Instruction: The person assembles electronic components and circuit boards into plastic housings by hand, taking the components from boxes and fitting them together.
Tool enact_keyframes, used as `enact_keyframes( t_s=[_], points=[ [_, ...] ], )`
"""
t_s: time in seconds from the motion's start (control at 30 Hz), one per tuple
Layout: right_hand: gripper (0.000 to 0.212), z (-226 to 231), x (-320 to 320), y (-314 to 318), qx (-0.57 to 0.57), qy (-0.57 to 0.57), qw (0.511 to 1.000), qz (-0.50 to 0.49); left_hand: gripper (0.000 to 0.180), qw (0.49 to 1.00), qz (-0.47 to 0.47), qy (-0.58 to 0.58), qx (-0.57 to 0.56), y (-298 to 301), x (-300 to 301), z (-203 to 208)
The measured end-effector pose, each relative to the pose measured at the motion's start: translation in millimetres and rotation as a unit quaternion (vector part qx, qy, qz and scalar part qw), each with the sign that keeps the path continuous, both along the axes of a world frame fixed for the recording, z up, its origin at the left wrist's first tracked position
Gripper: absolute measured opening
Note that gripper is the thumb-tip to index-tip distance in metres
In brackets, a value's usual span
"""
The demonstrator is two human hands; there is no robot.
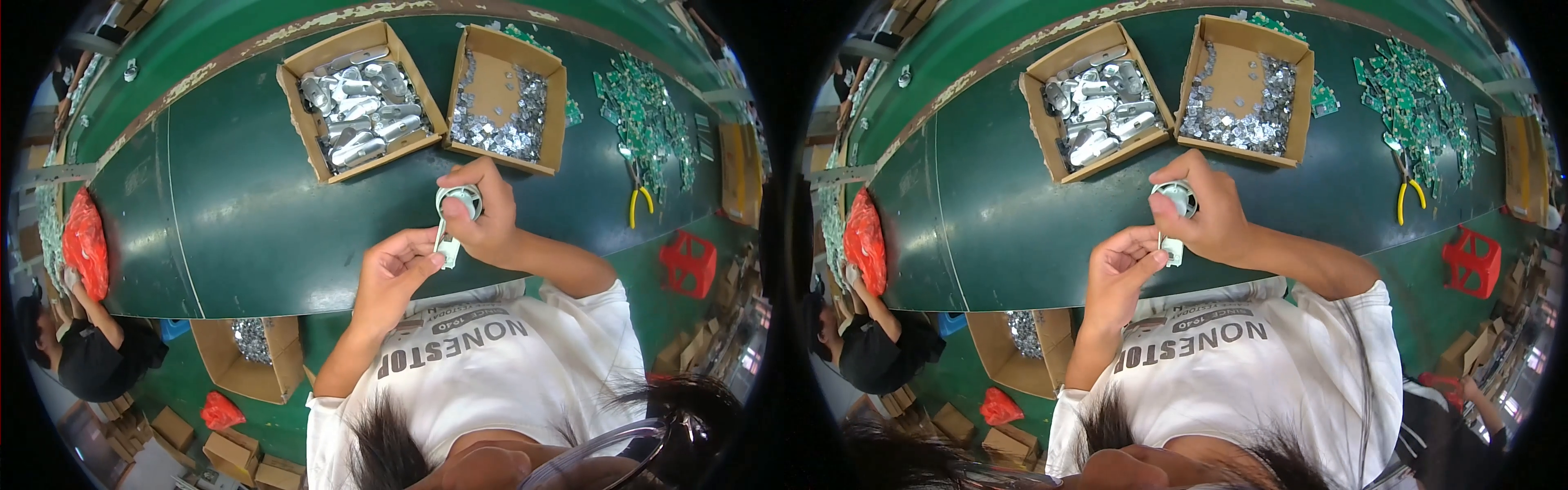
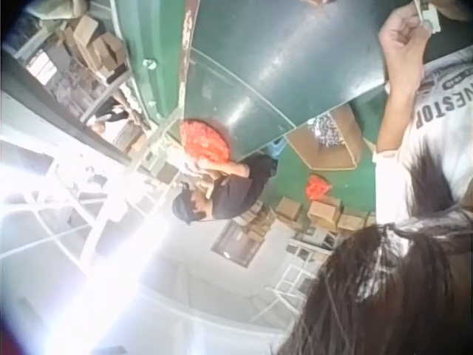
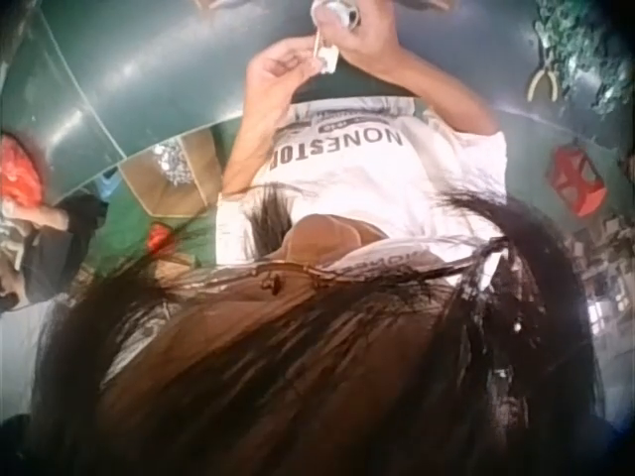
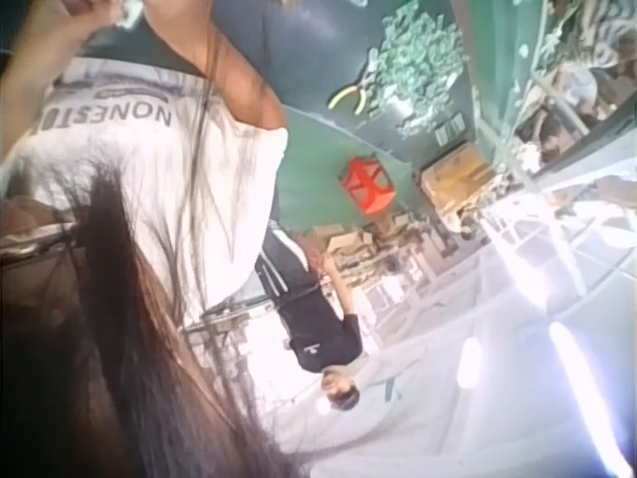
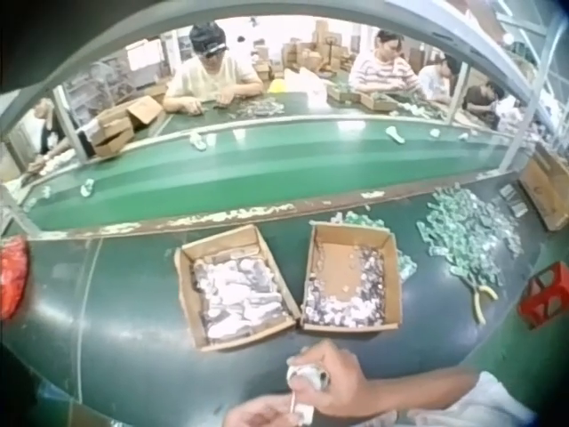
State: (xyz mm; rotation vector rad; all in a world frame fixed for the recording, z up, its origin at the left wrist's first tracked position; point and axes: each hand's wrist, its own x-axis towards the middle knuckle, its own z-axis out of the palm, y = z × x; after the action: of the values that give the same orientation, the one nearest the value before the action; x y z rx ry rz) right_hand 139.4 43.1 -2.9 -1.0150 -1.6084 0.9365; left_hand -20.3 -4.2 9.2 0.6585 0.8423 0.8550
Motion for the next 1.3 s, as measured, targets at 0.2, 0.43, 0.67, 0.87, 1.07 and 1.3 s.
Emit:
enact_keyframes(
  t_s=[0.2,0.43,0.67,0.87,1.07,1.3],
  points=[
    [0.014,9.8,-5.4,0.7,-0.005,0.0,0.999,-0.032,0.031,0.997,0.01,0.018,0.071,-2.4,-1.0,5.1],
    [0.026,70.3,-10.6,75.4,-0.093,-0.072,0.984,0.131,0.086,0.987,-0.097,-0.094,0.09,-4.1,-36.8,-12.6],
    [0.031,30.3,42.5,408.8,-0.318,-0.07,0.942,-0.087,0.039,0.962,0.056,0.183,0.196,0.3,-69.8,-6.3],
    [0.033,-33.9,72.6,531.0,-0.3,-0.058,0.913,-0.271,0.026,0.932,0.145,0.307,0.124,24.6,-123.7,18.4],
    [0.038,-32.9,74.6,486.3,0.048,-0.381,0.895,-0.225,0.022,0.814,0.245,0.455,0.265,145.9,-201.1,4.5],
    [0.025,93.4,35.7,180.0,0.176,-0.376,0.906,-0.076,0.051,0.426,0.327,0.763,0.36,340.5,-324.7,-35.3]
  ],
)
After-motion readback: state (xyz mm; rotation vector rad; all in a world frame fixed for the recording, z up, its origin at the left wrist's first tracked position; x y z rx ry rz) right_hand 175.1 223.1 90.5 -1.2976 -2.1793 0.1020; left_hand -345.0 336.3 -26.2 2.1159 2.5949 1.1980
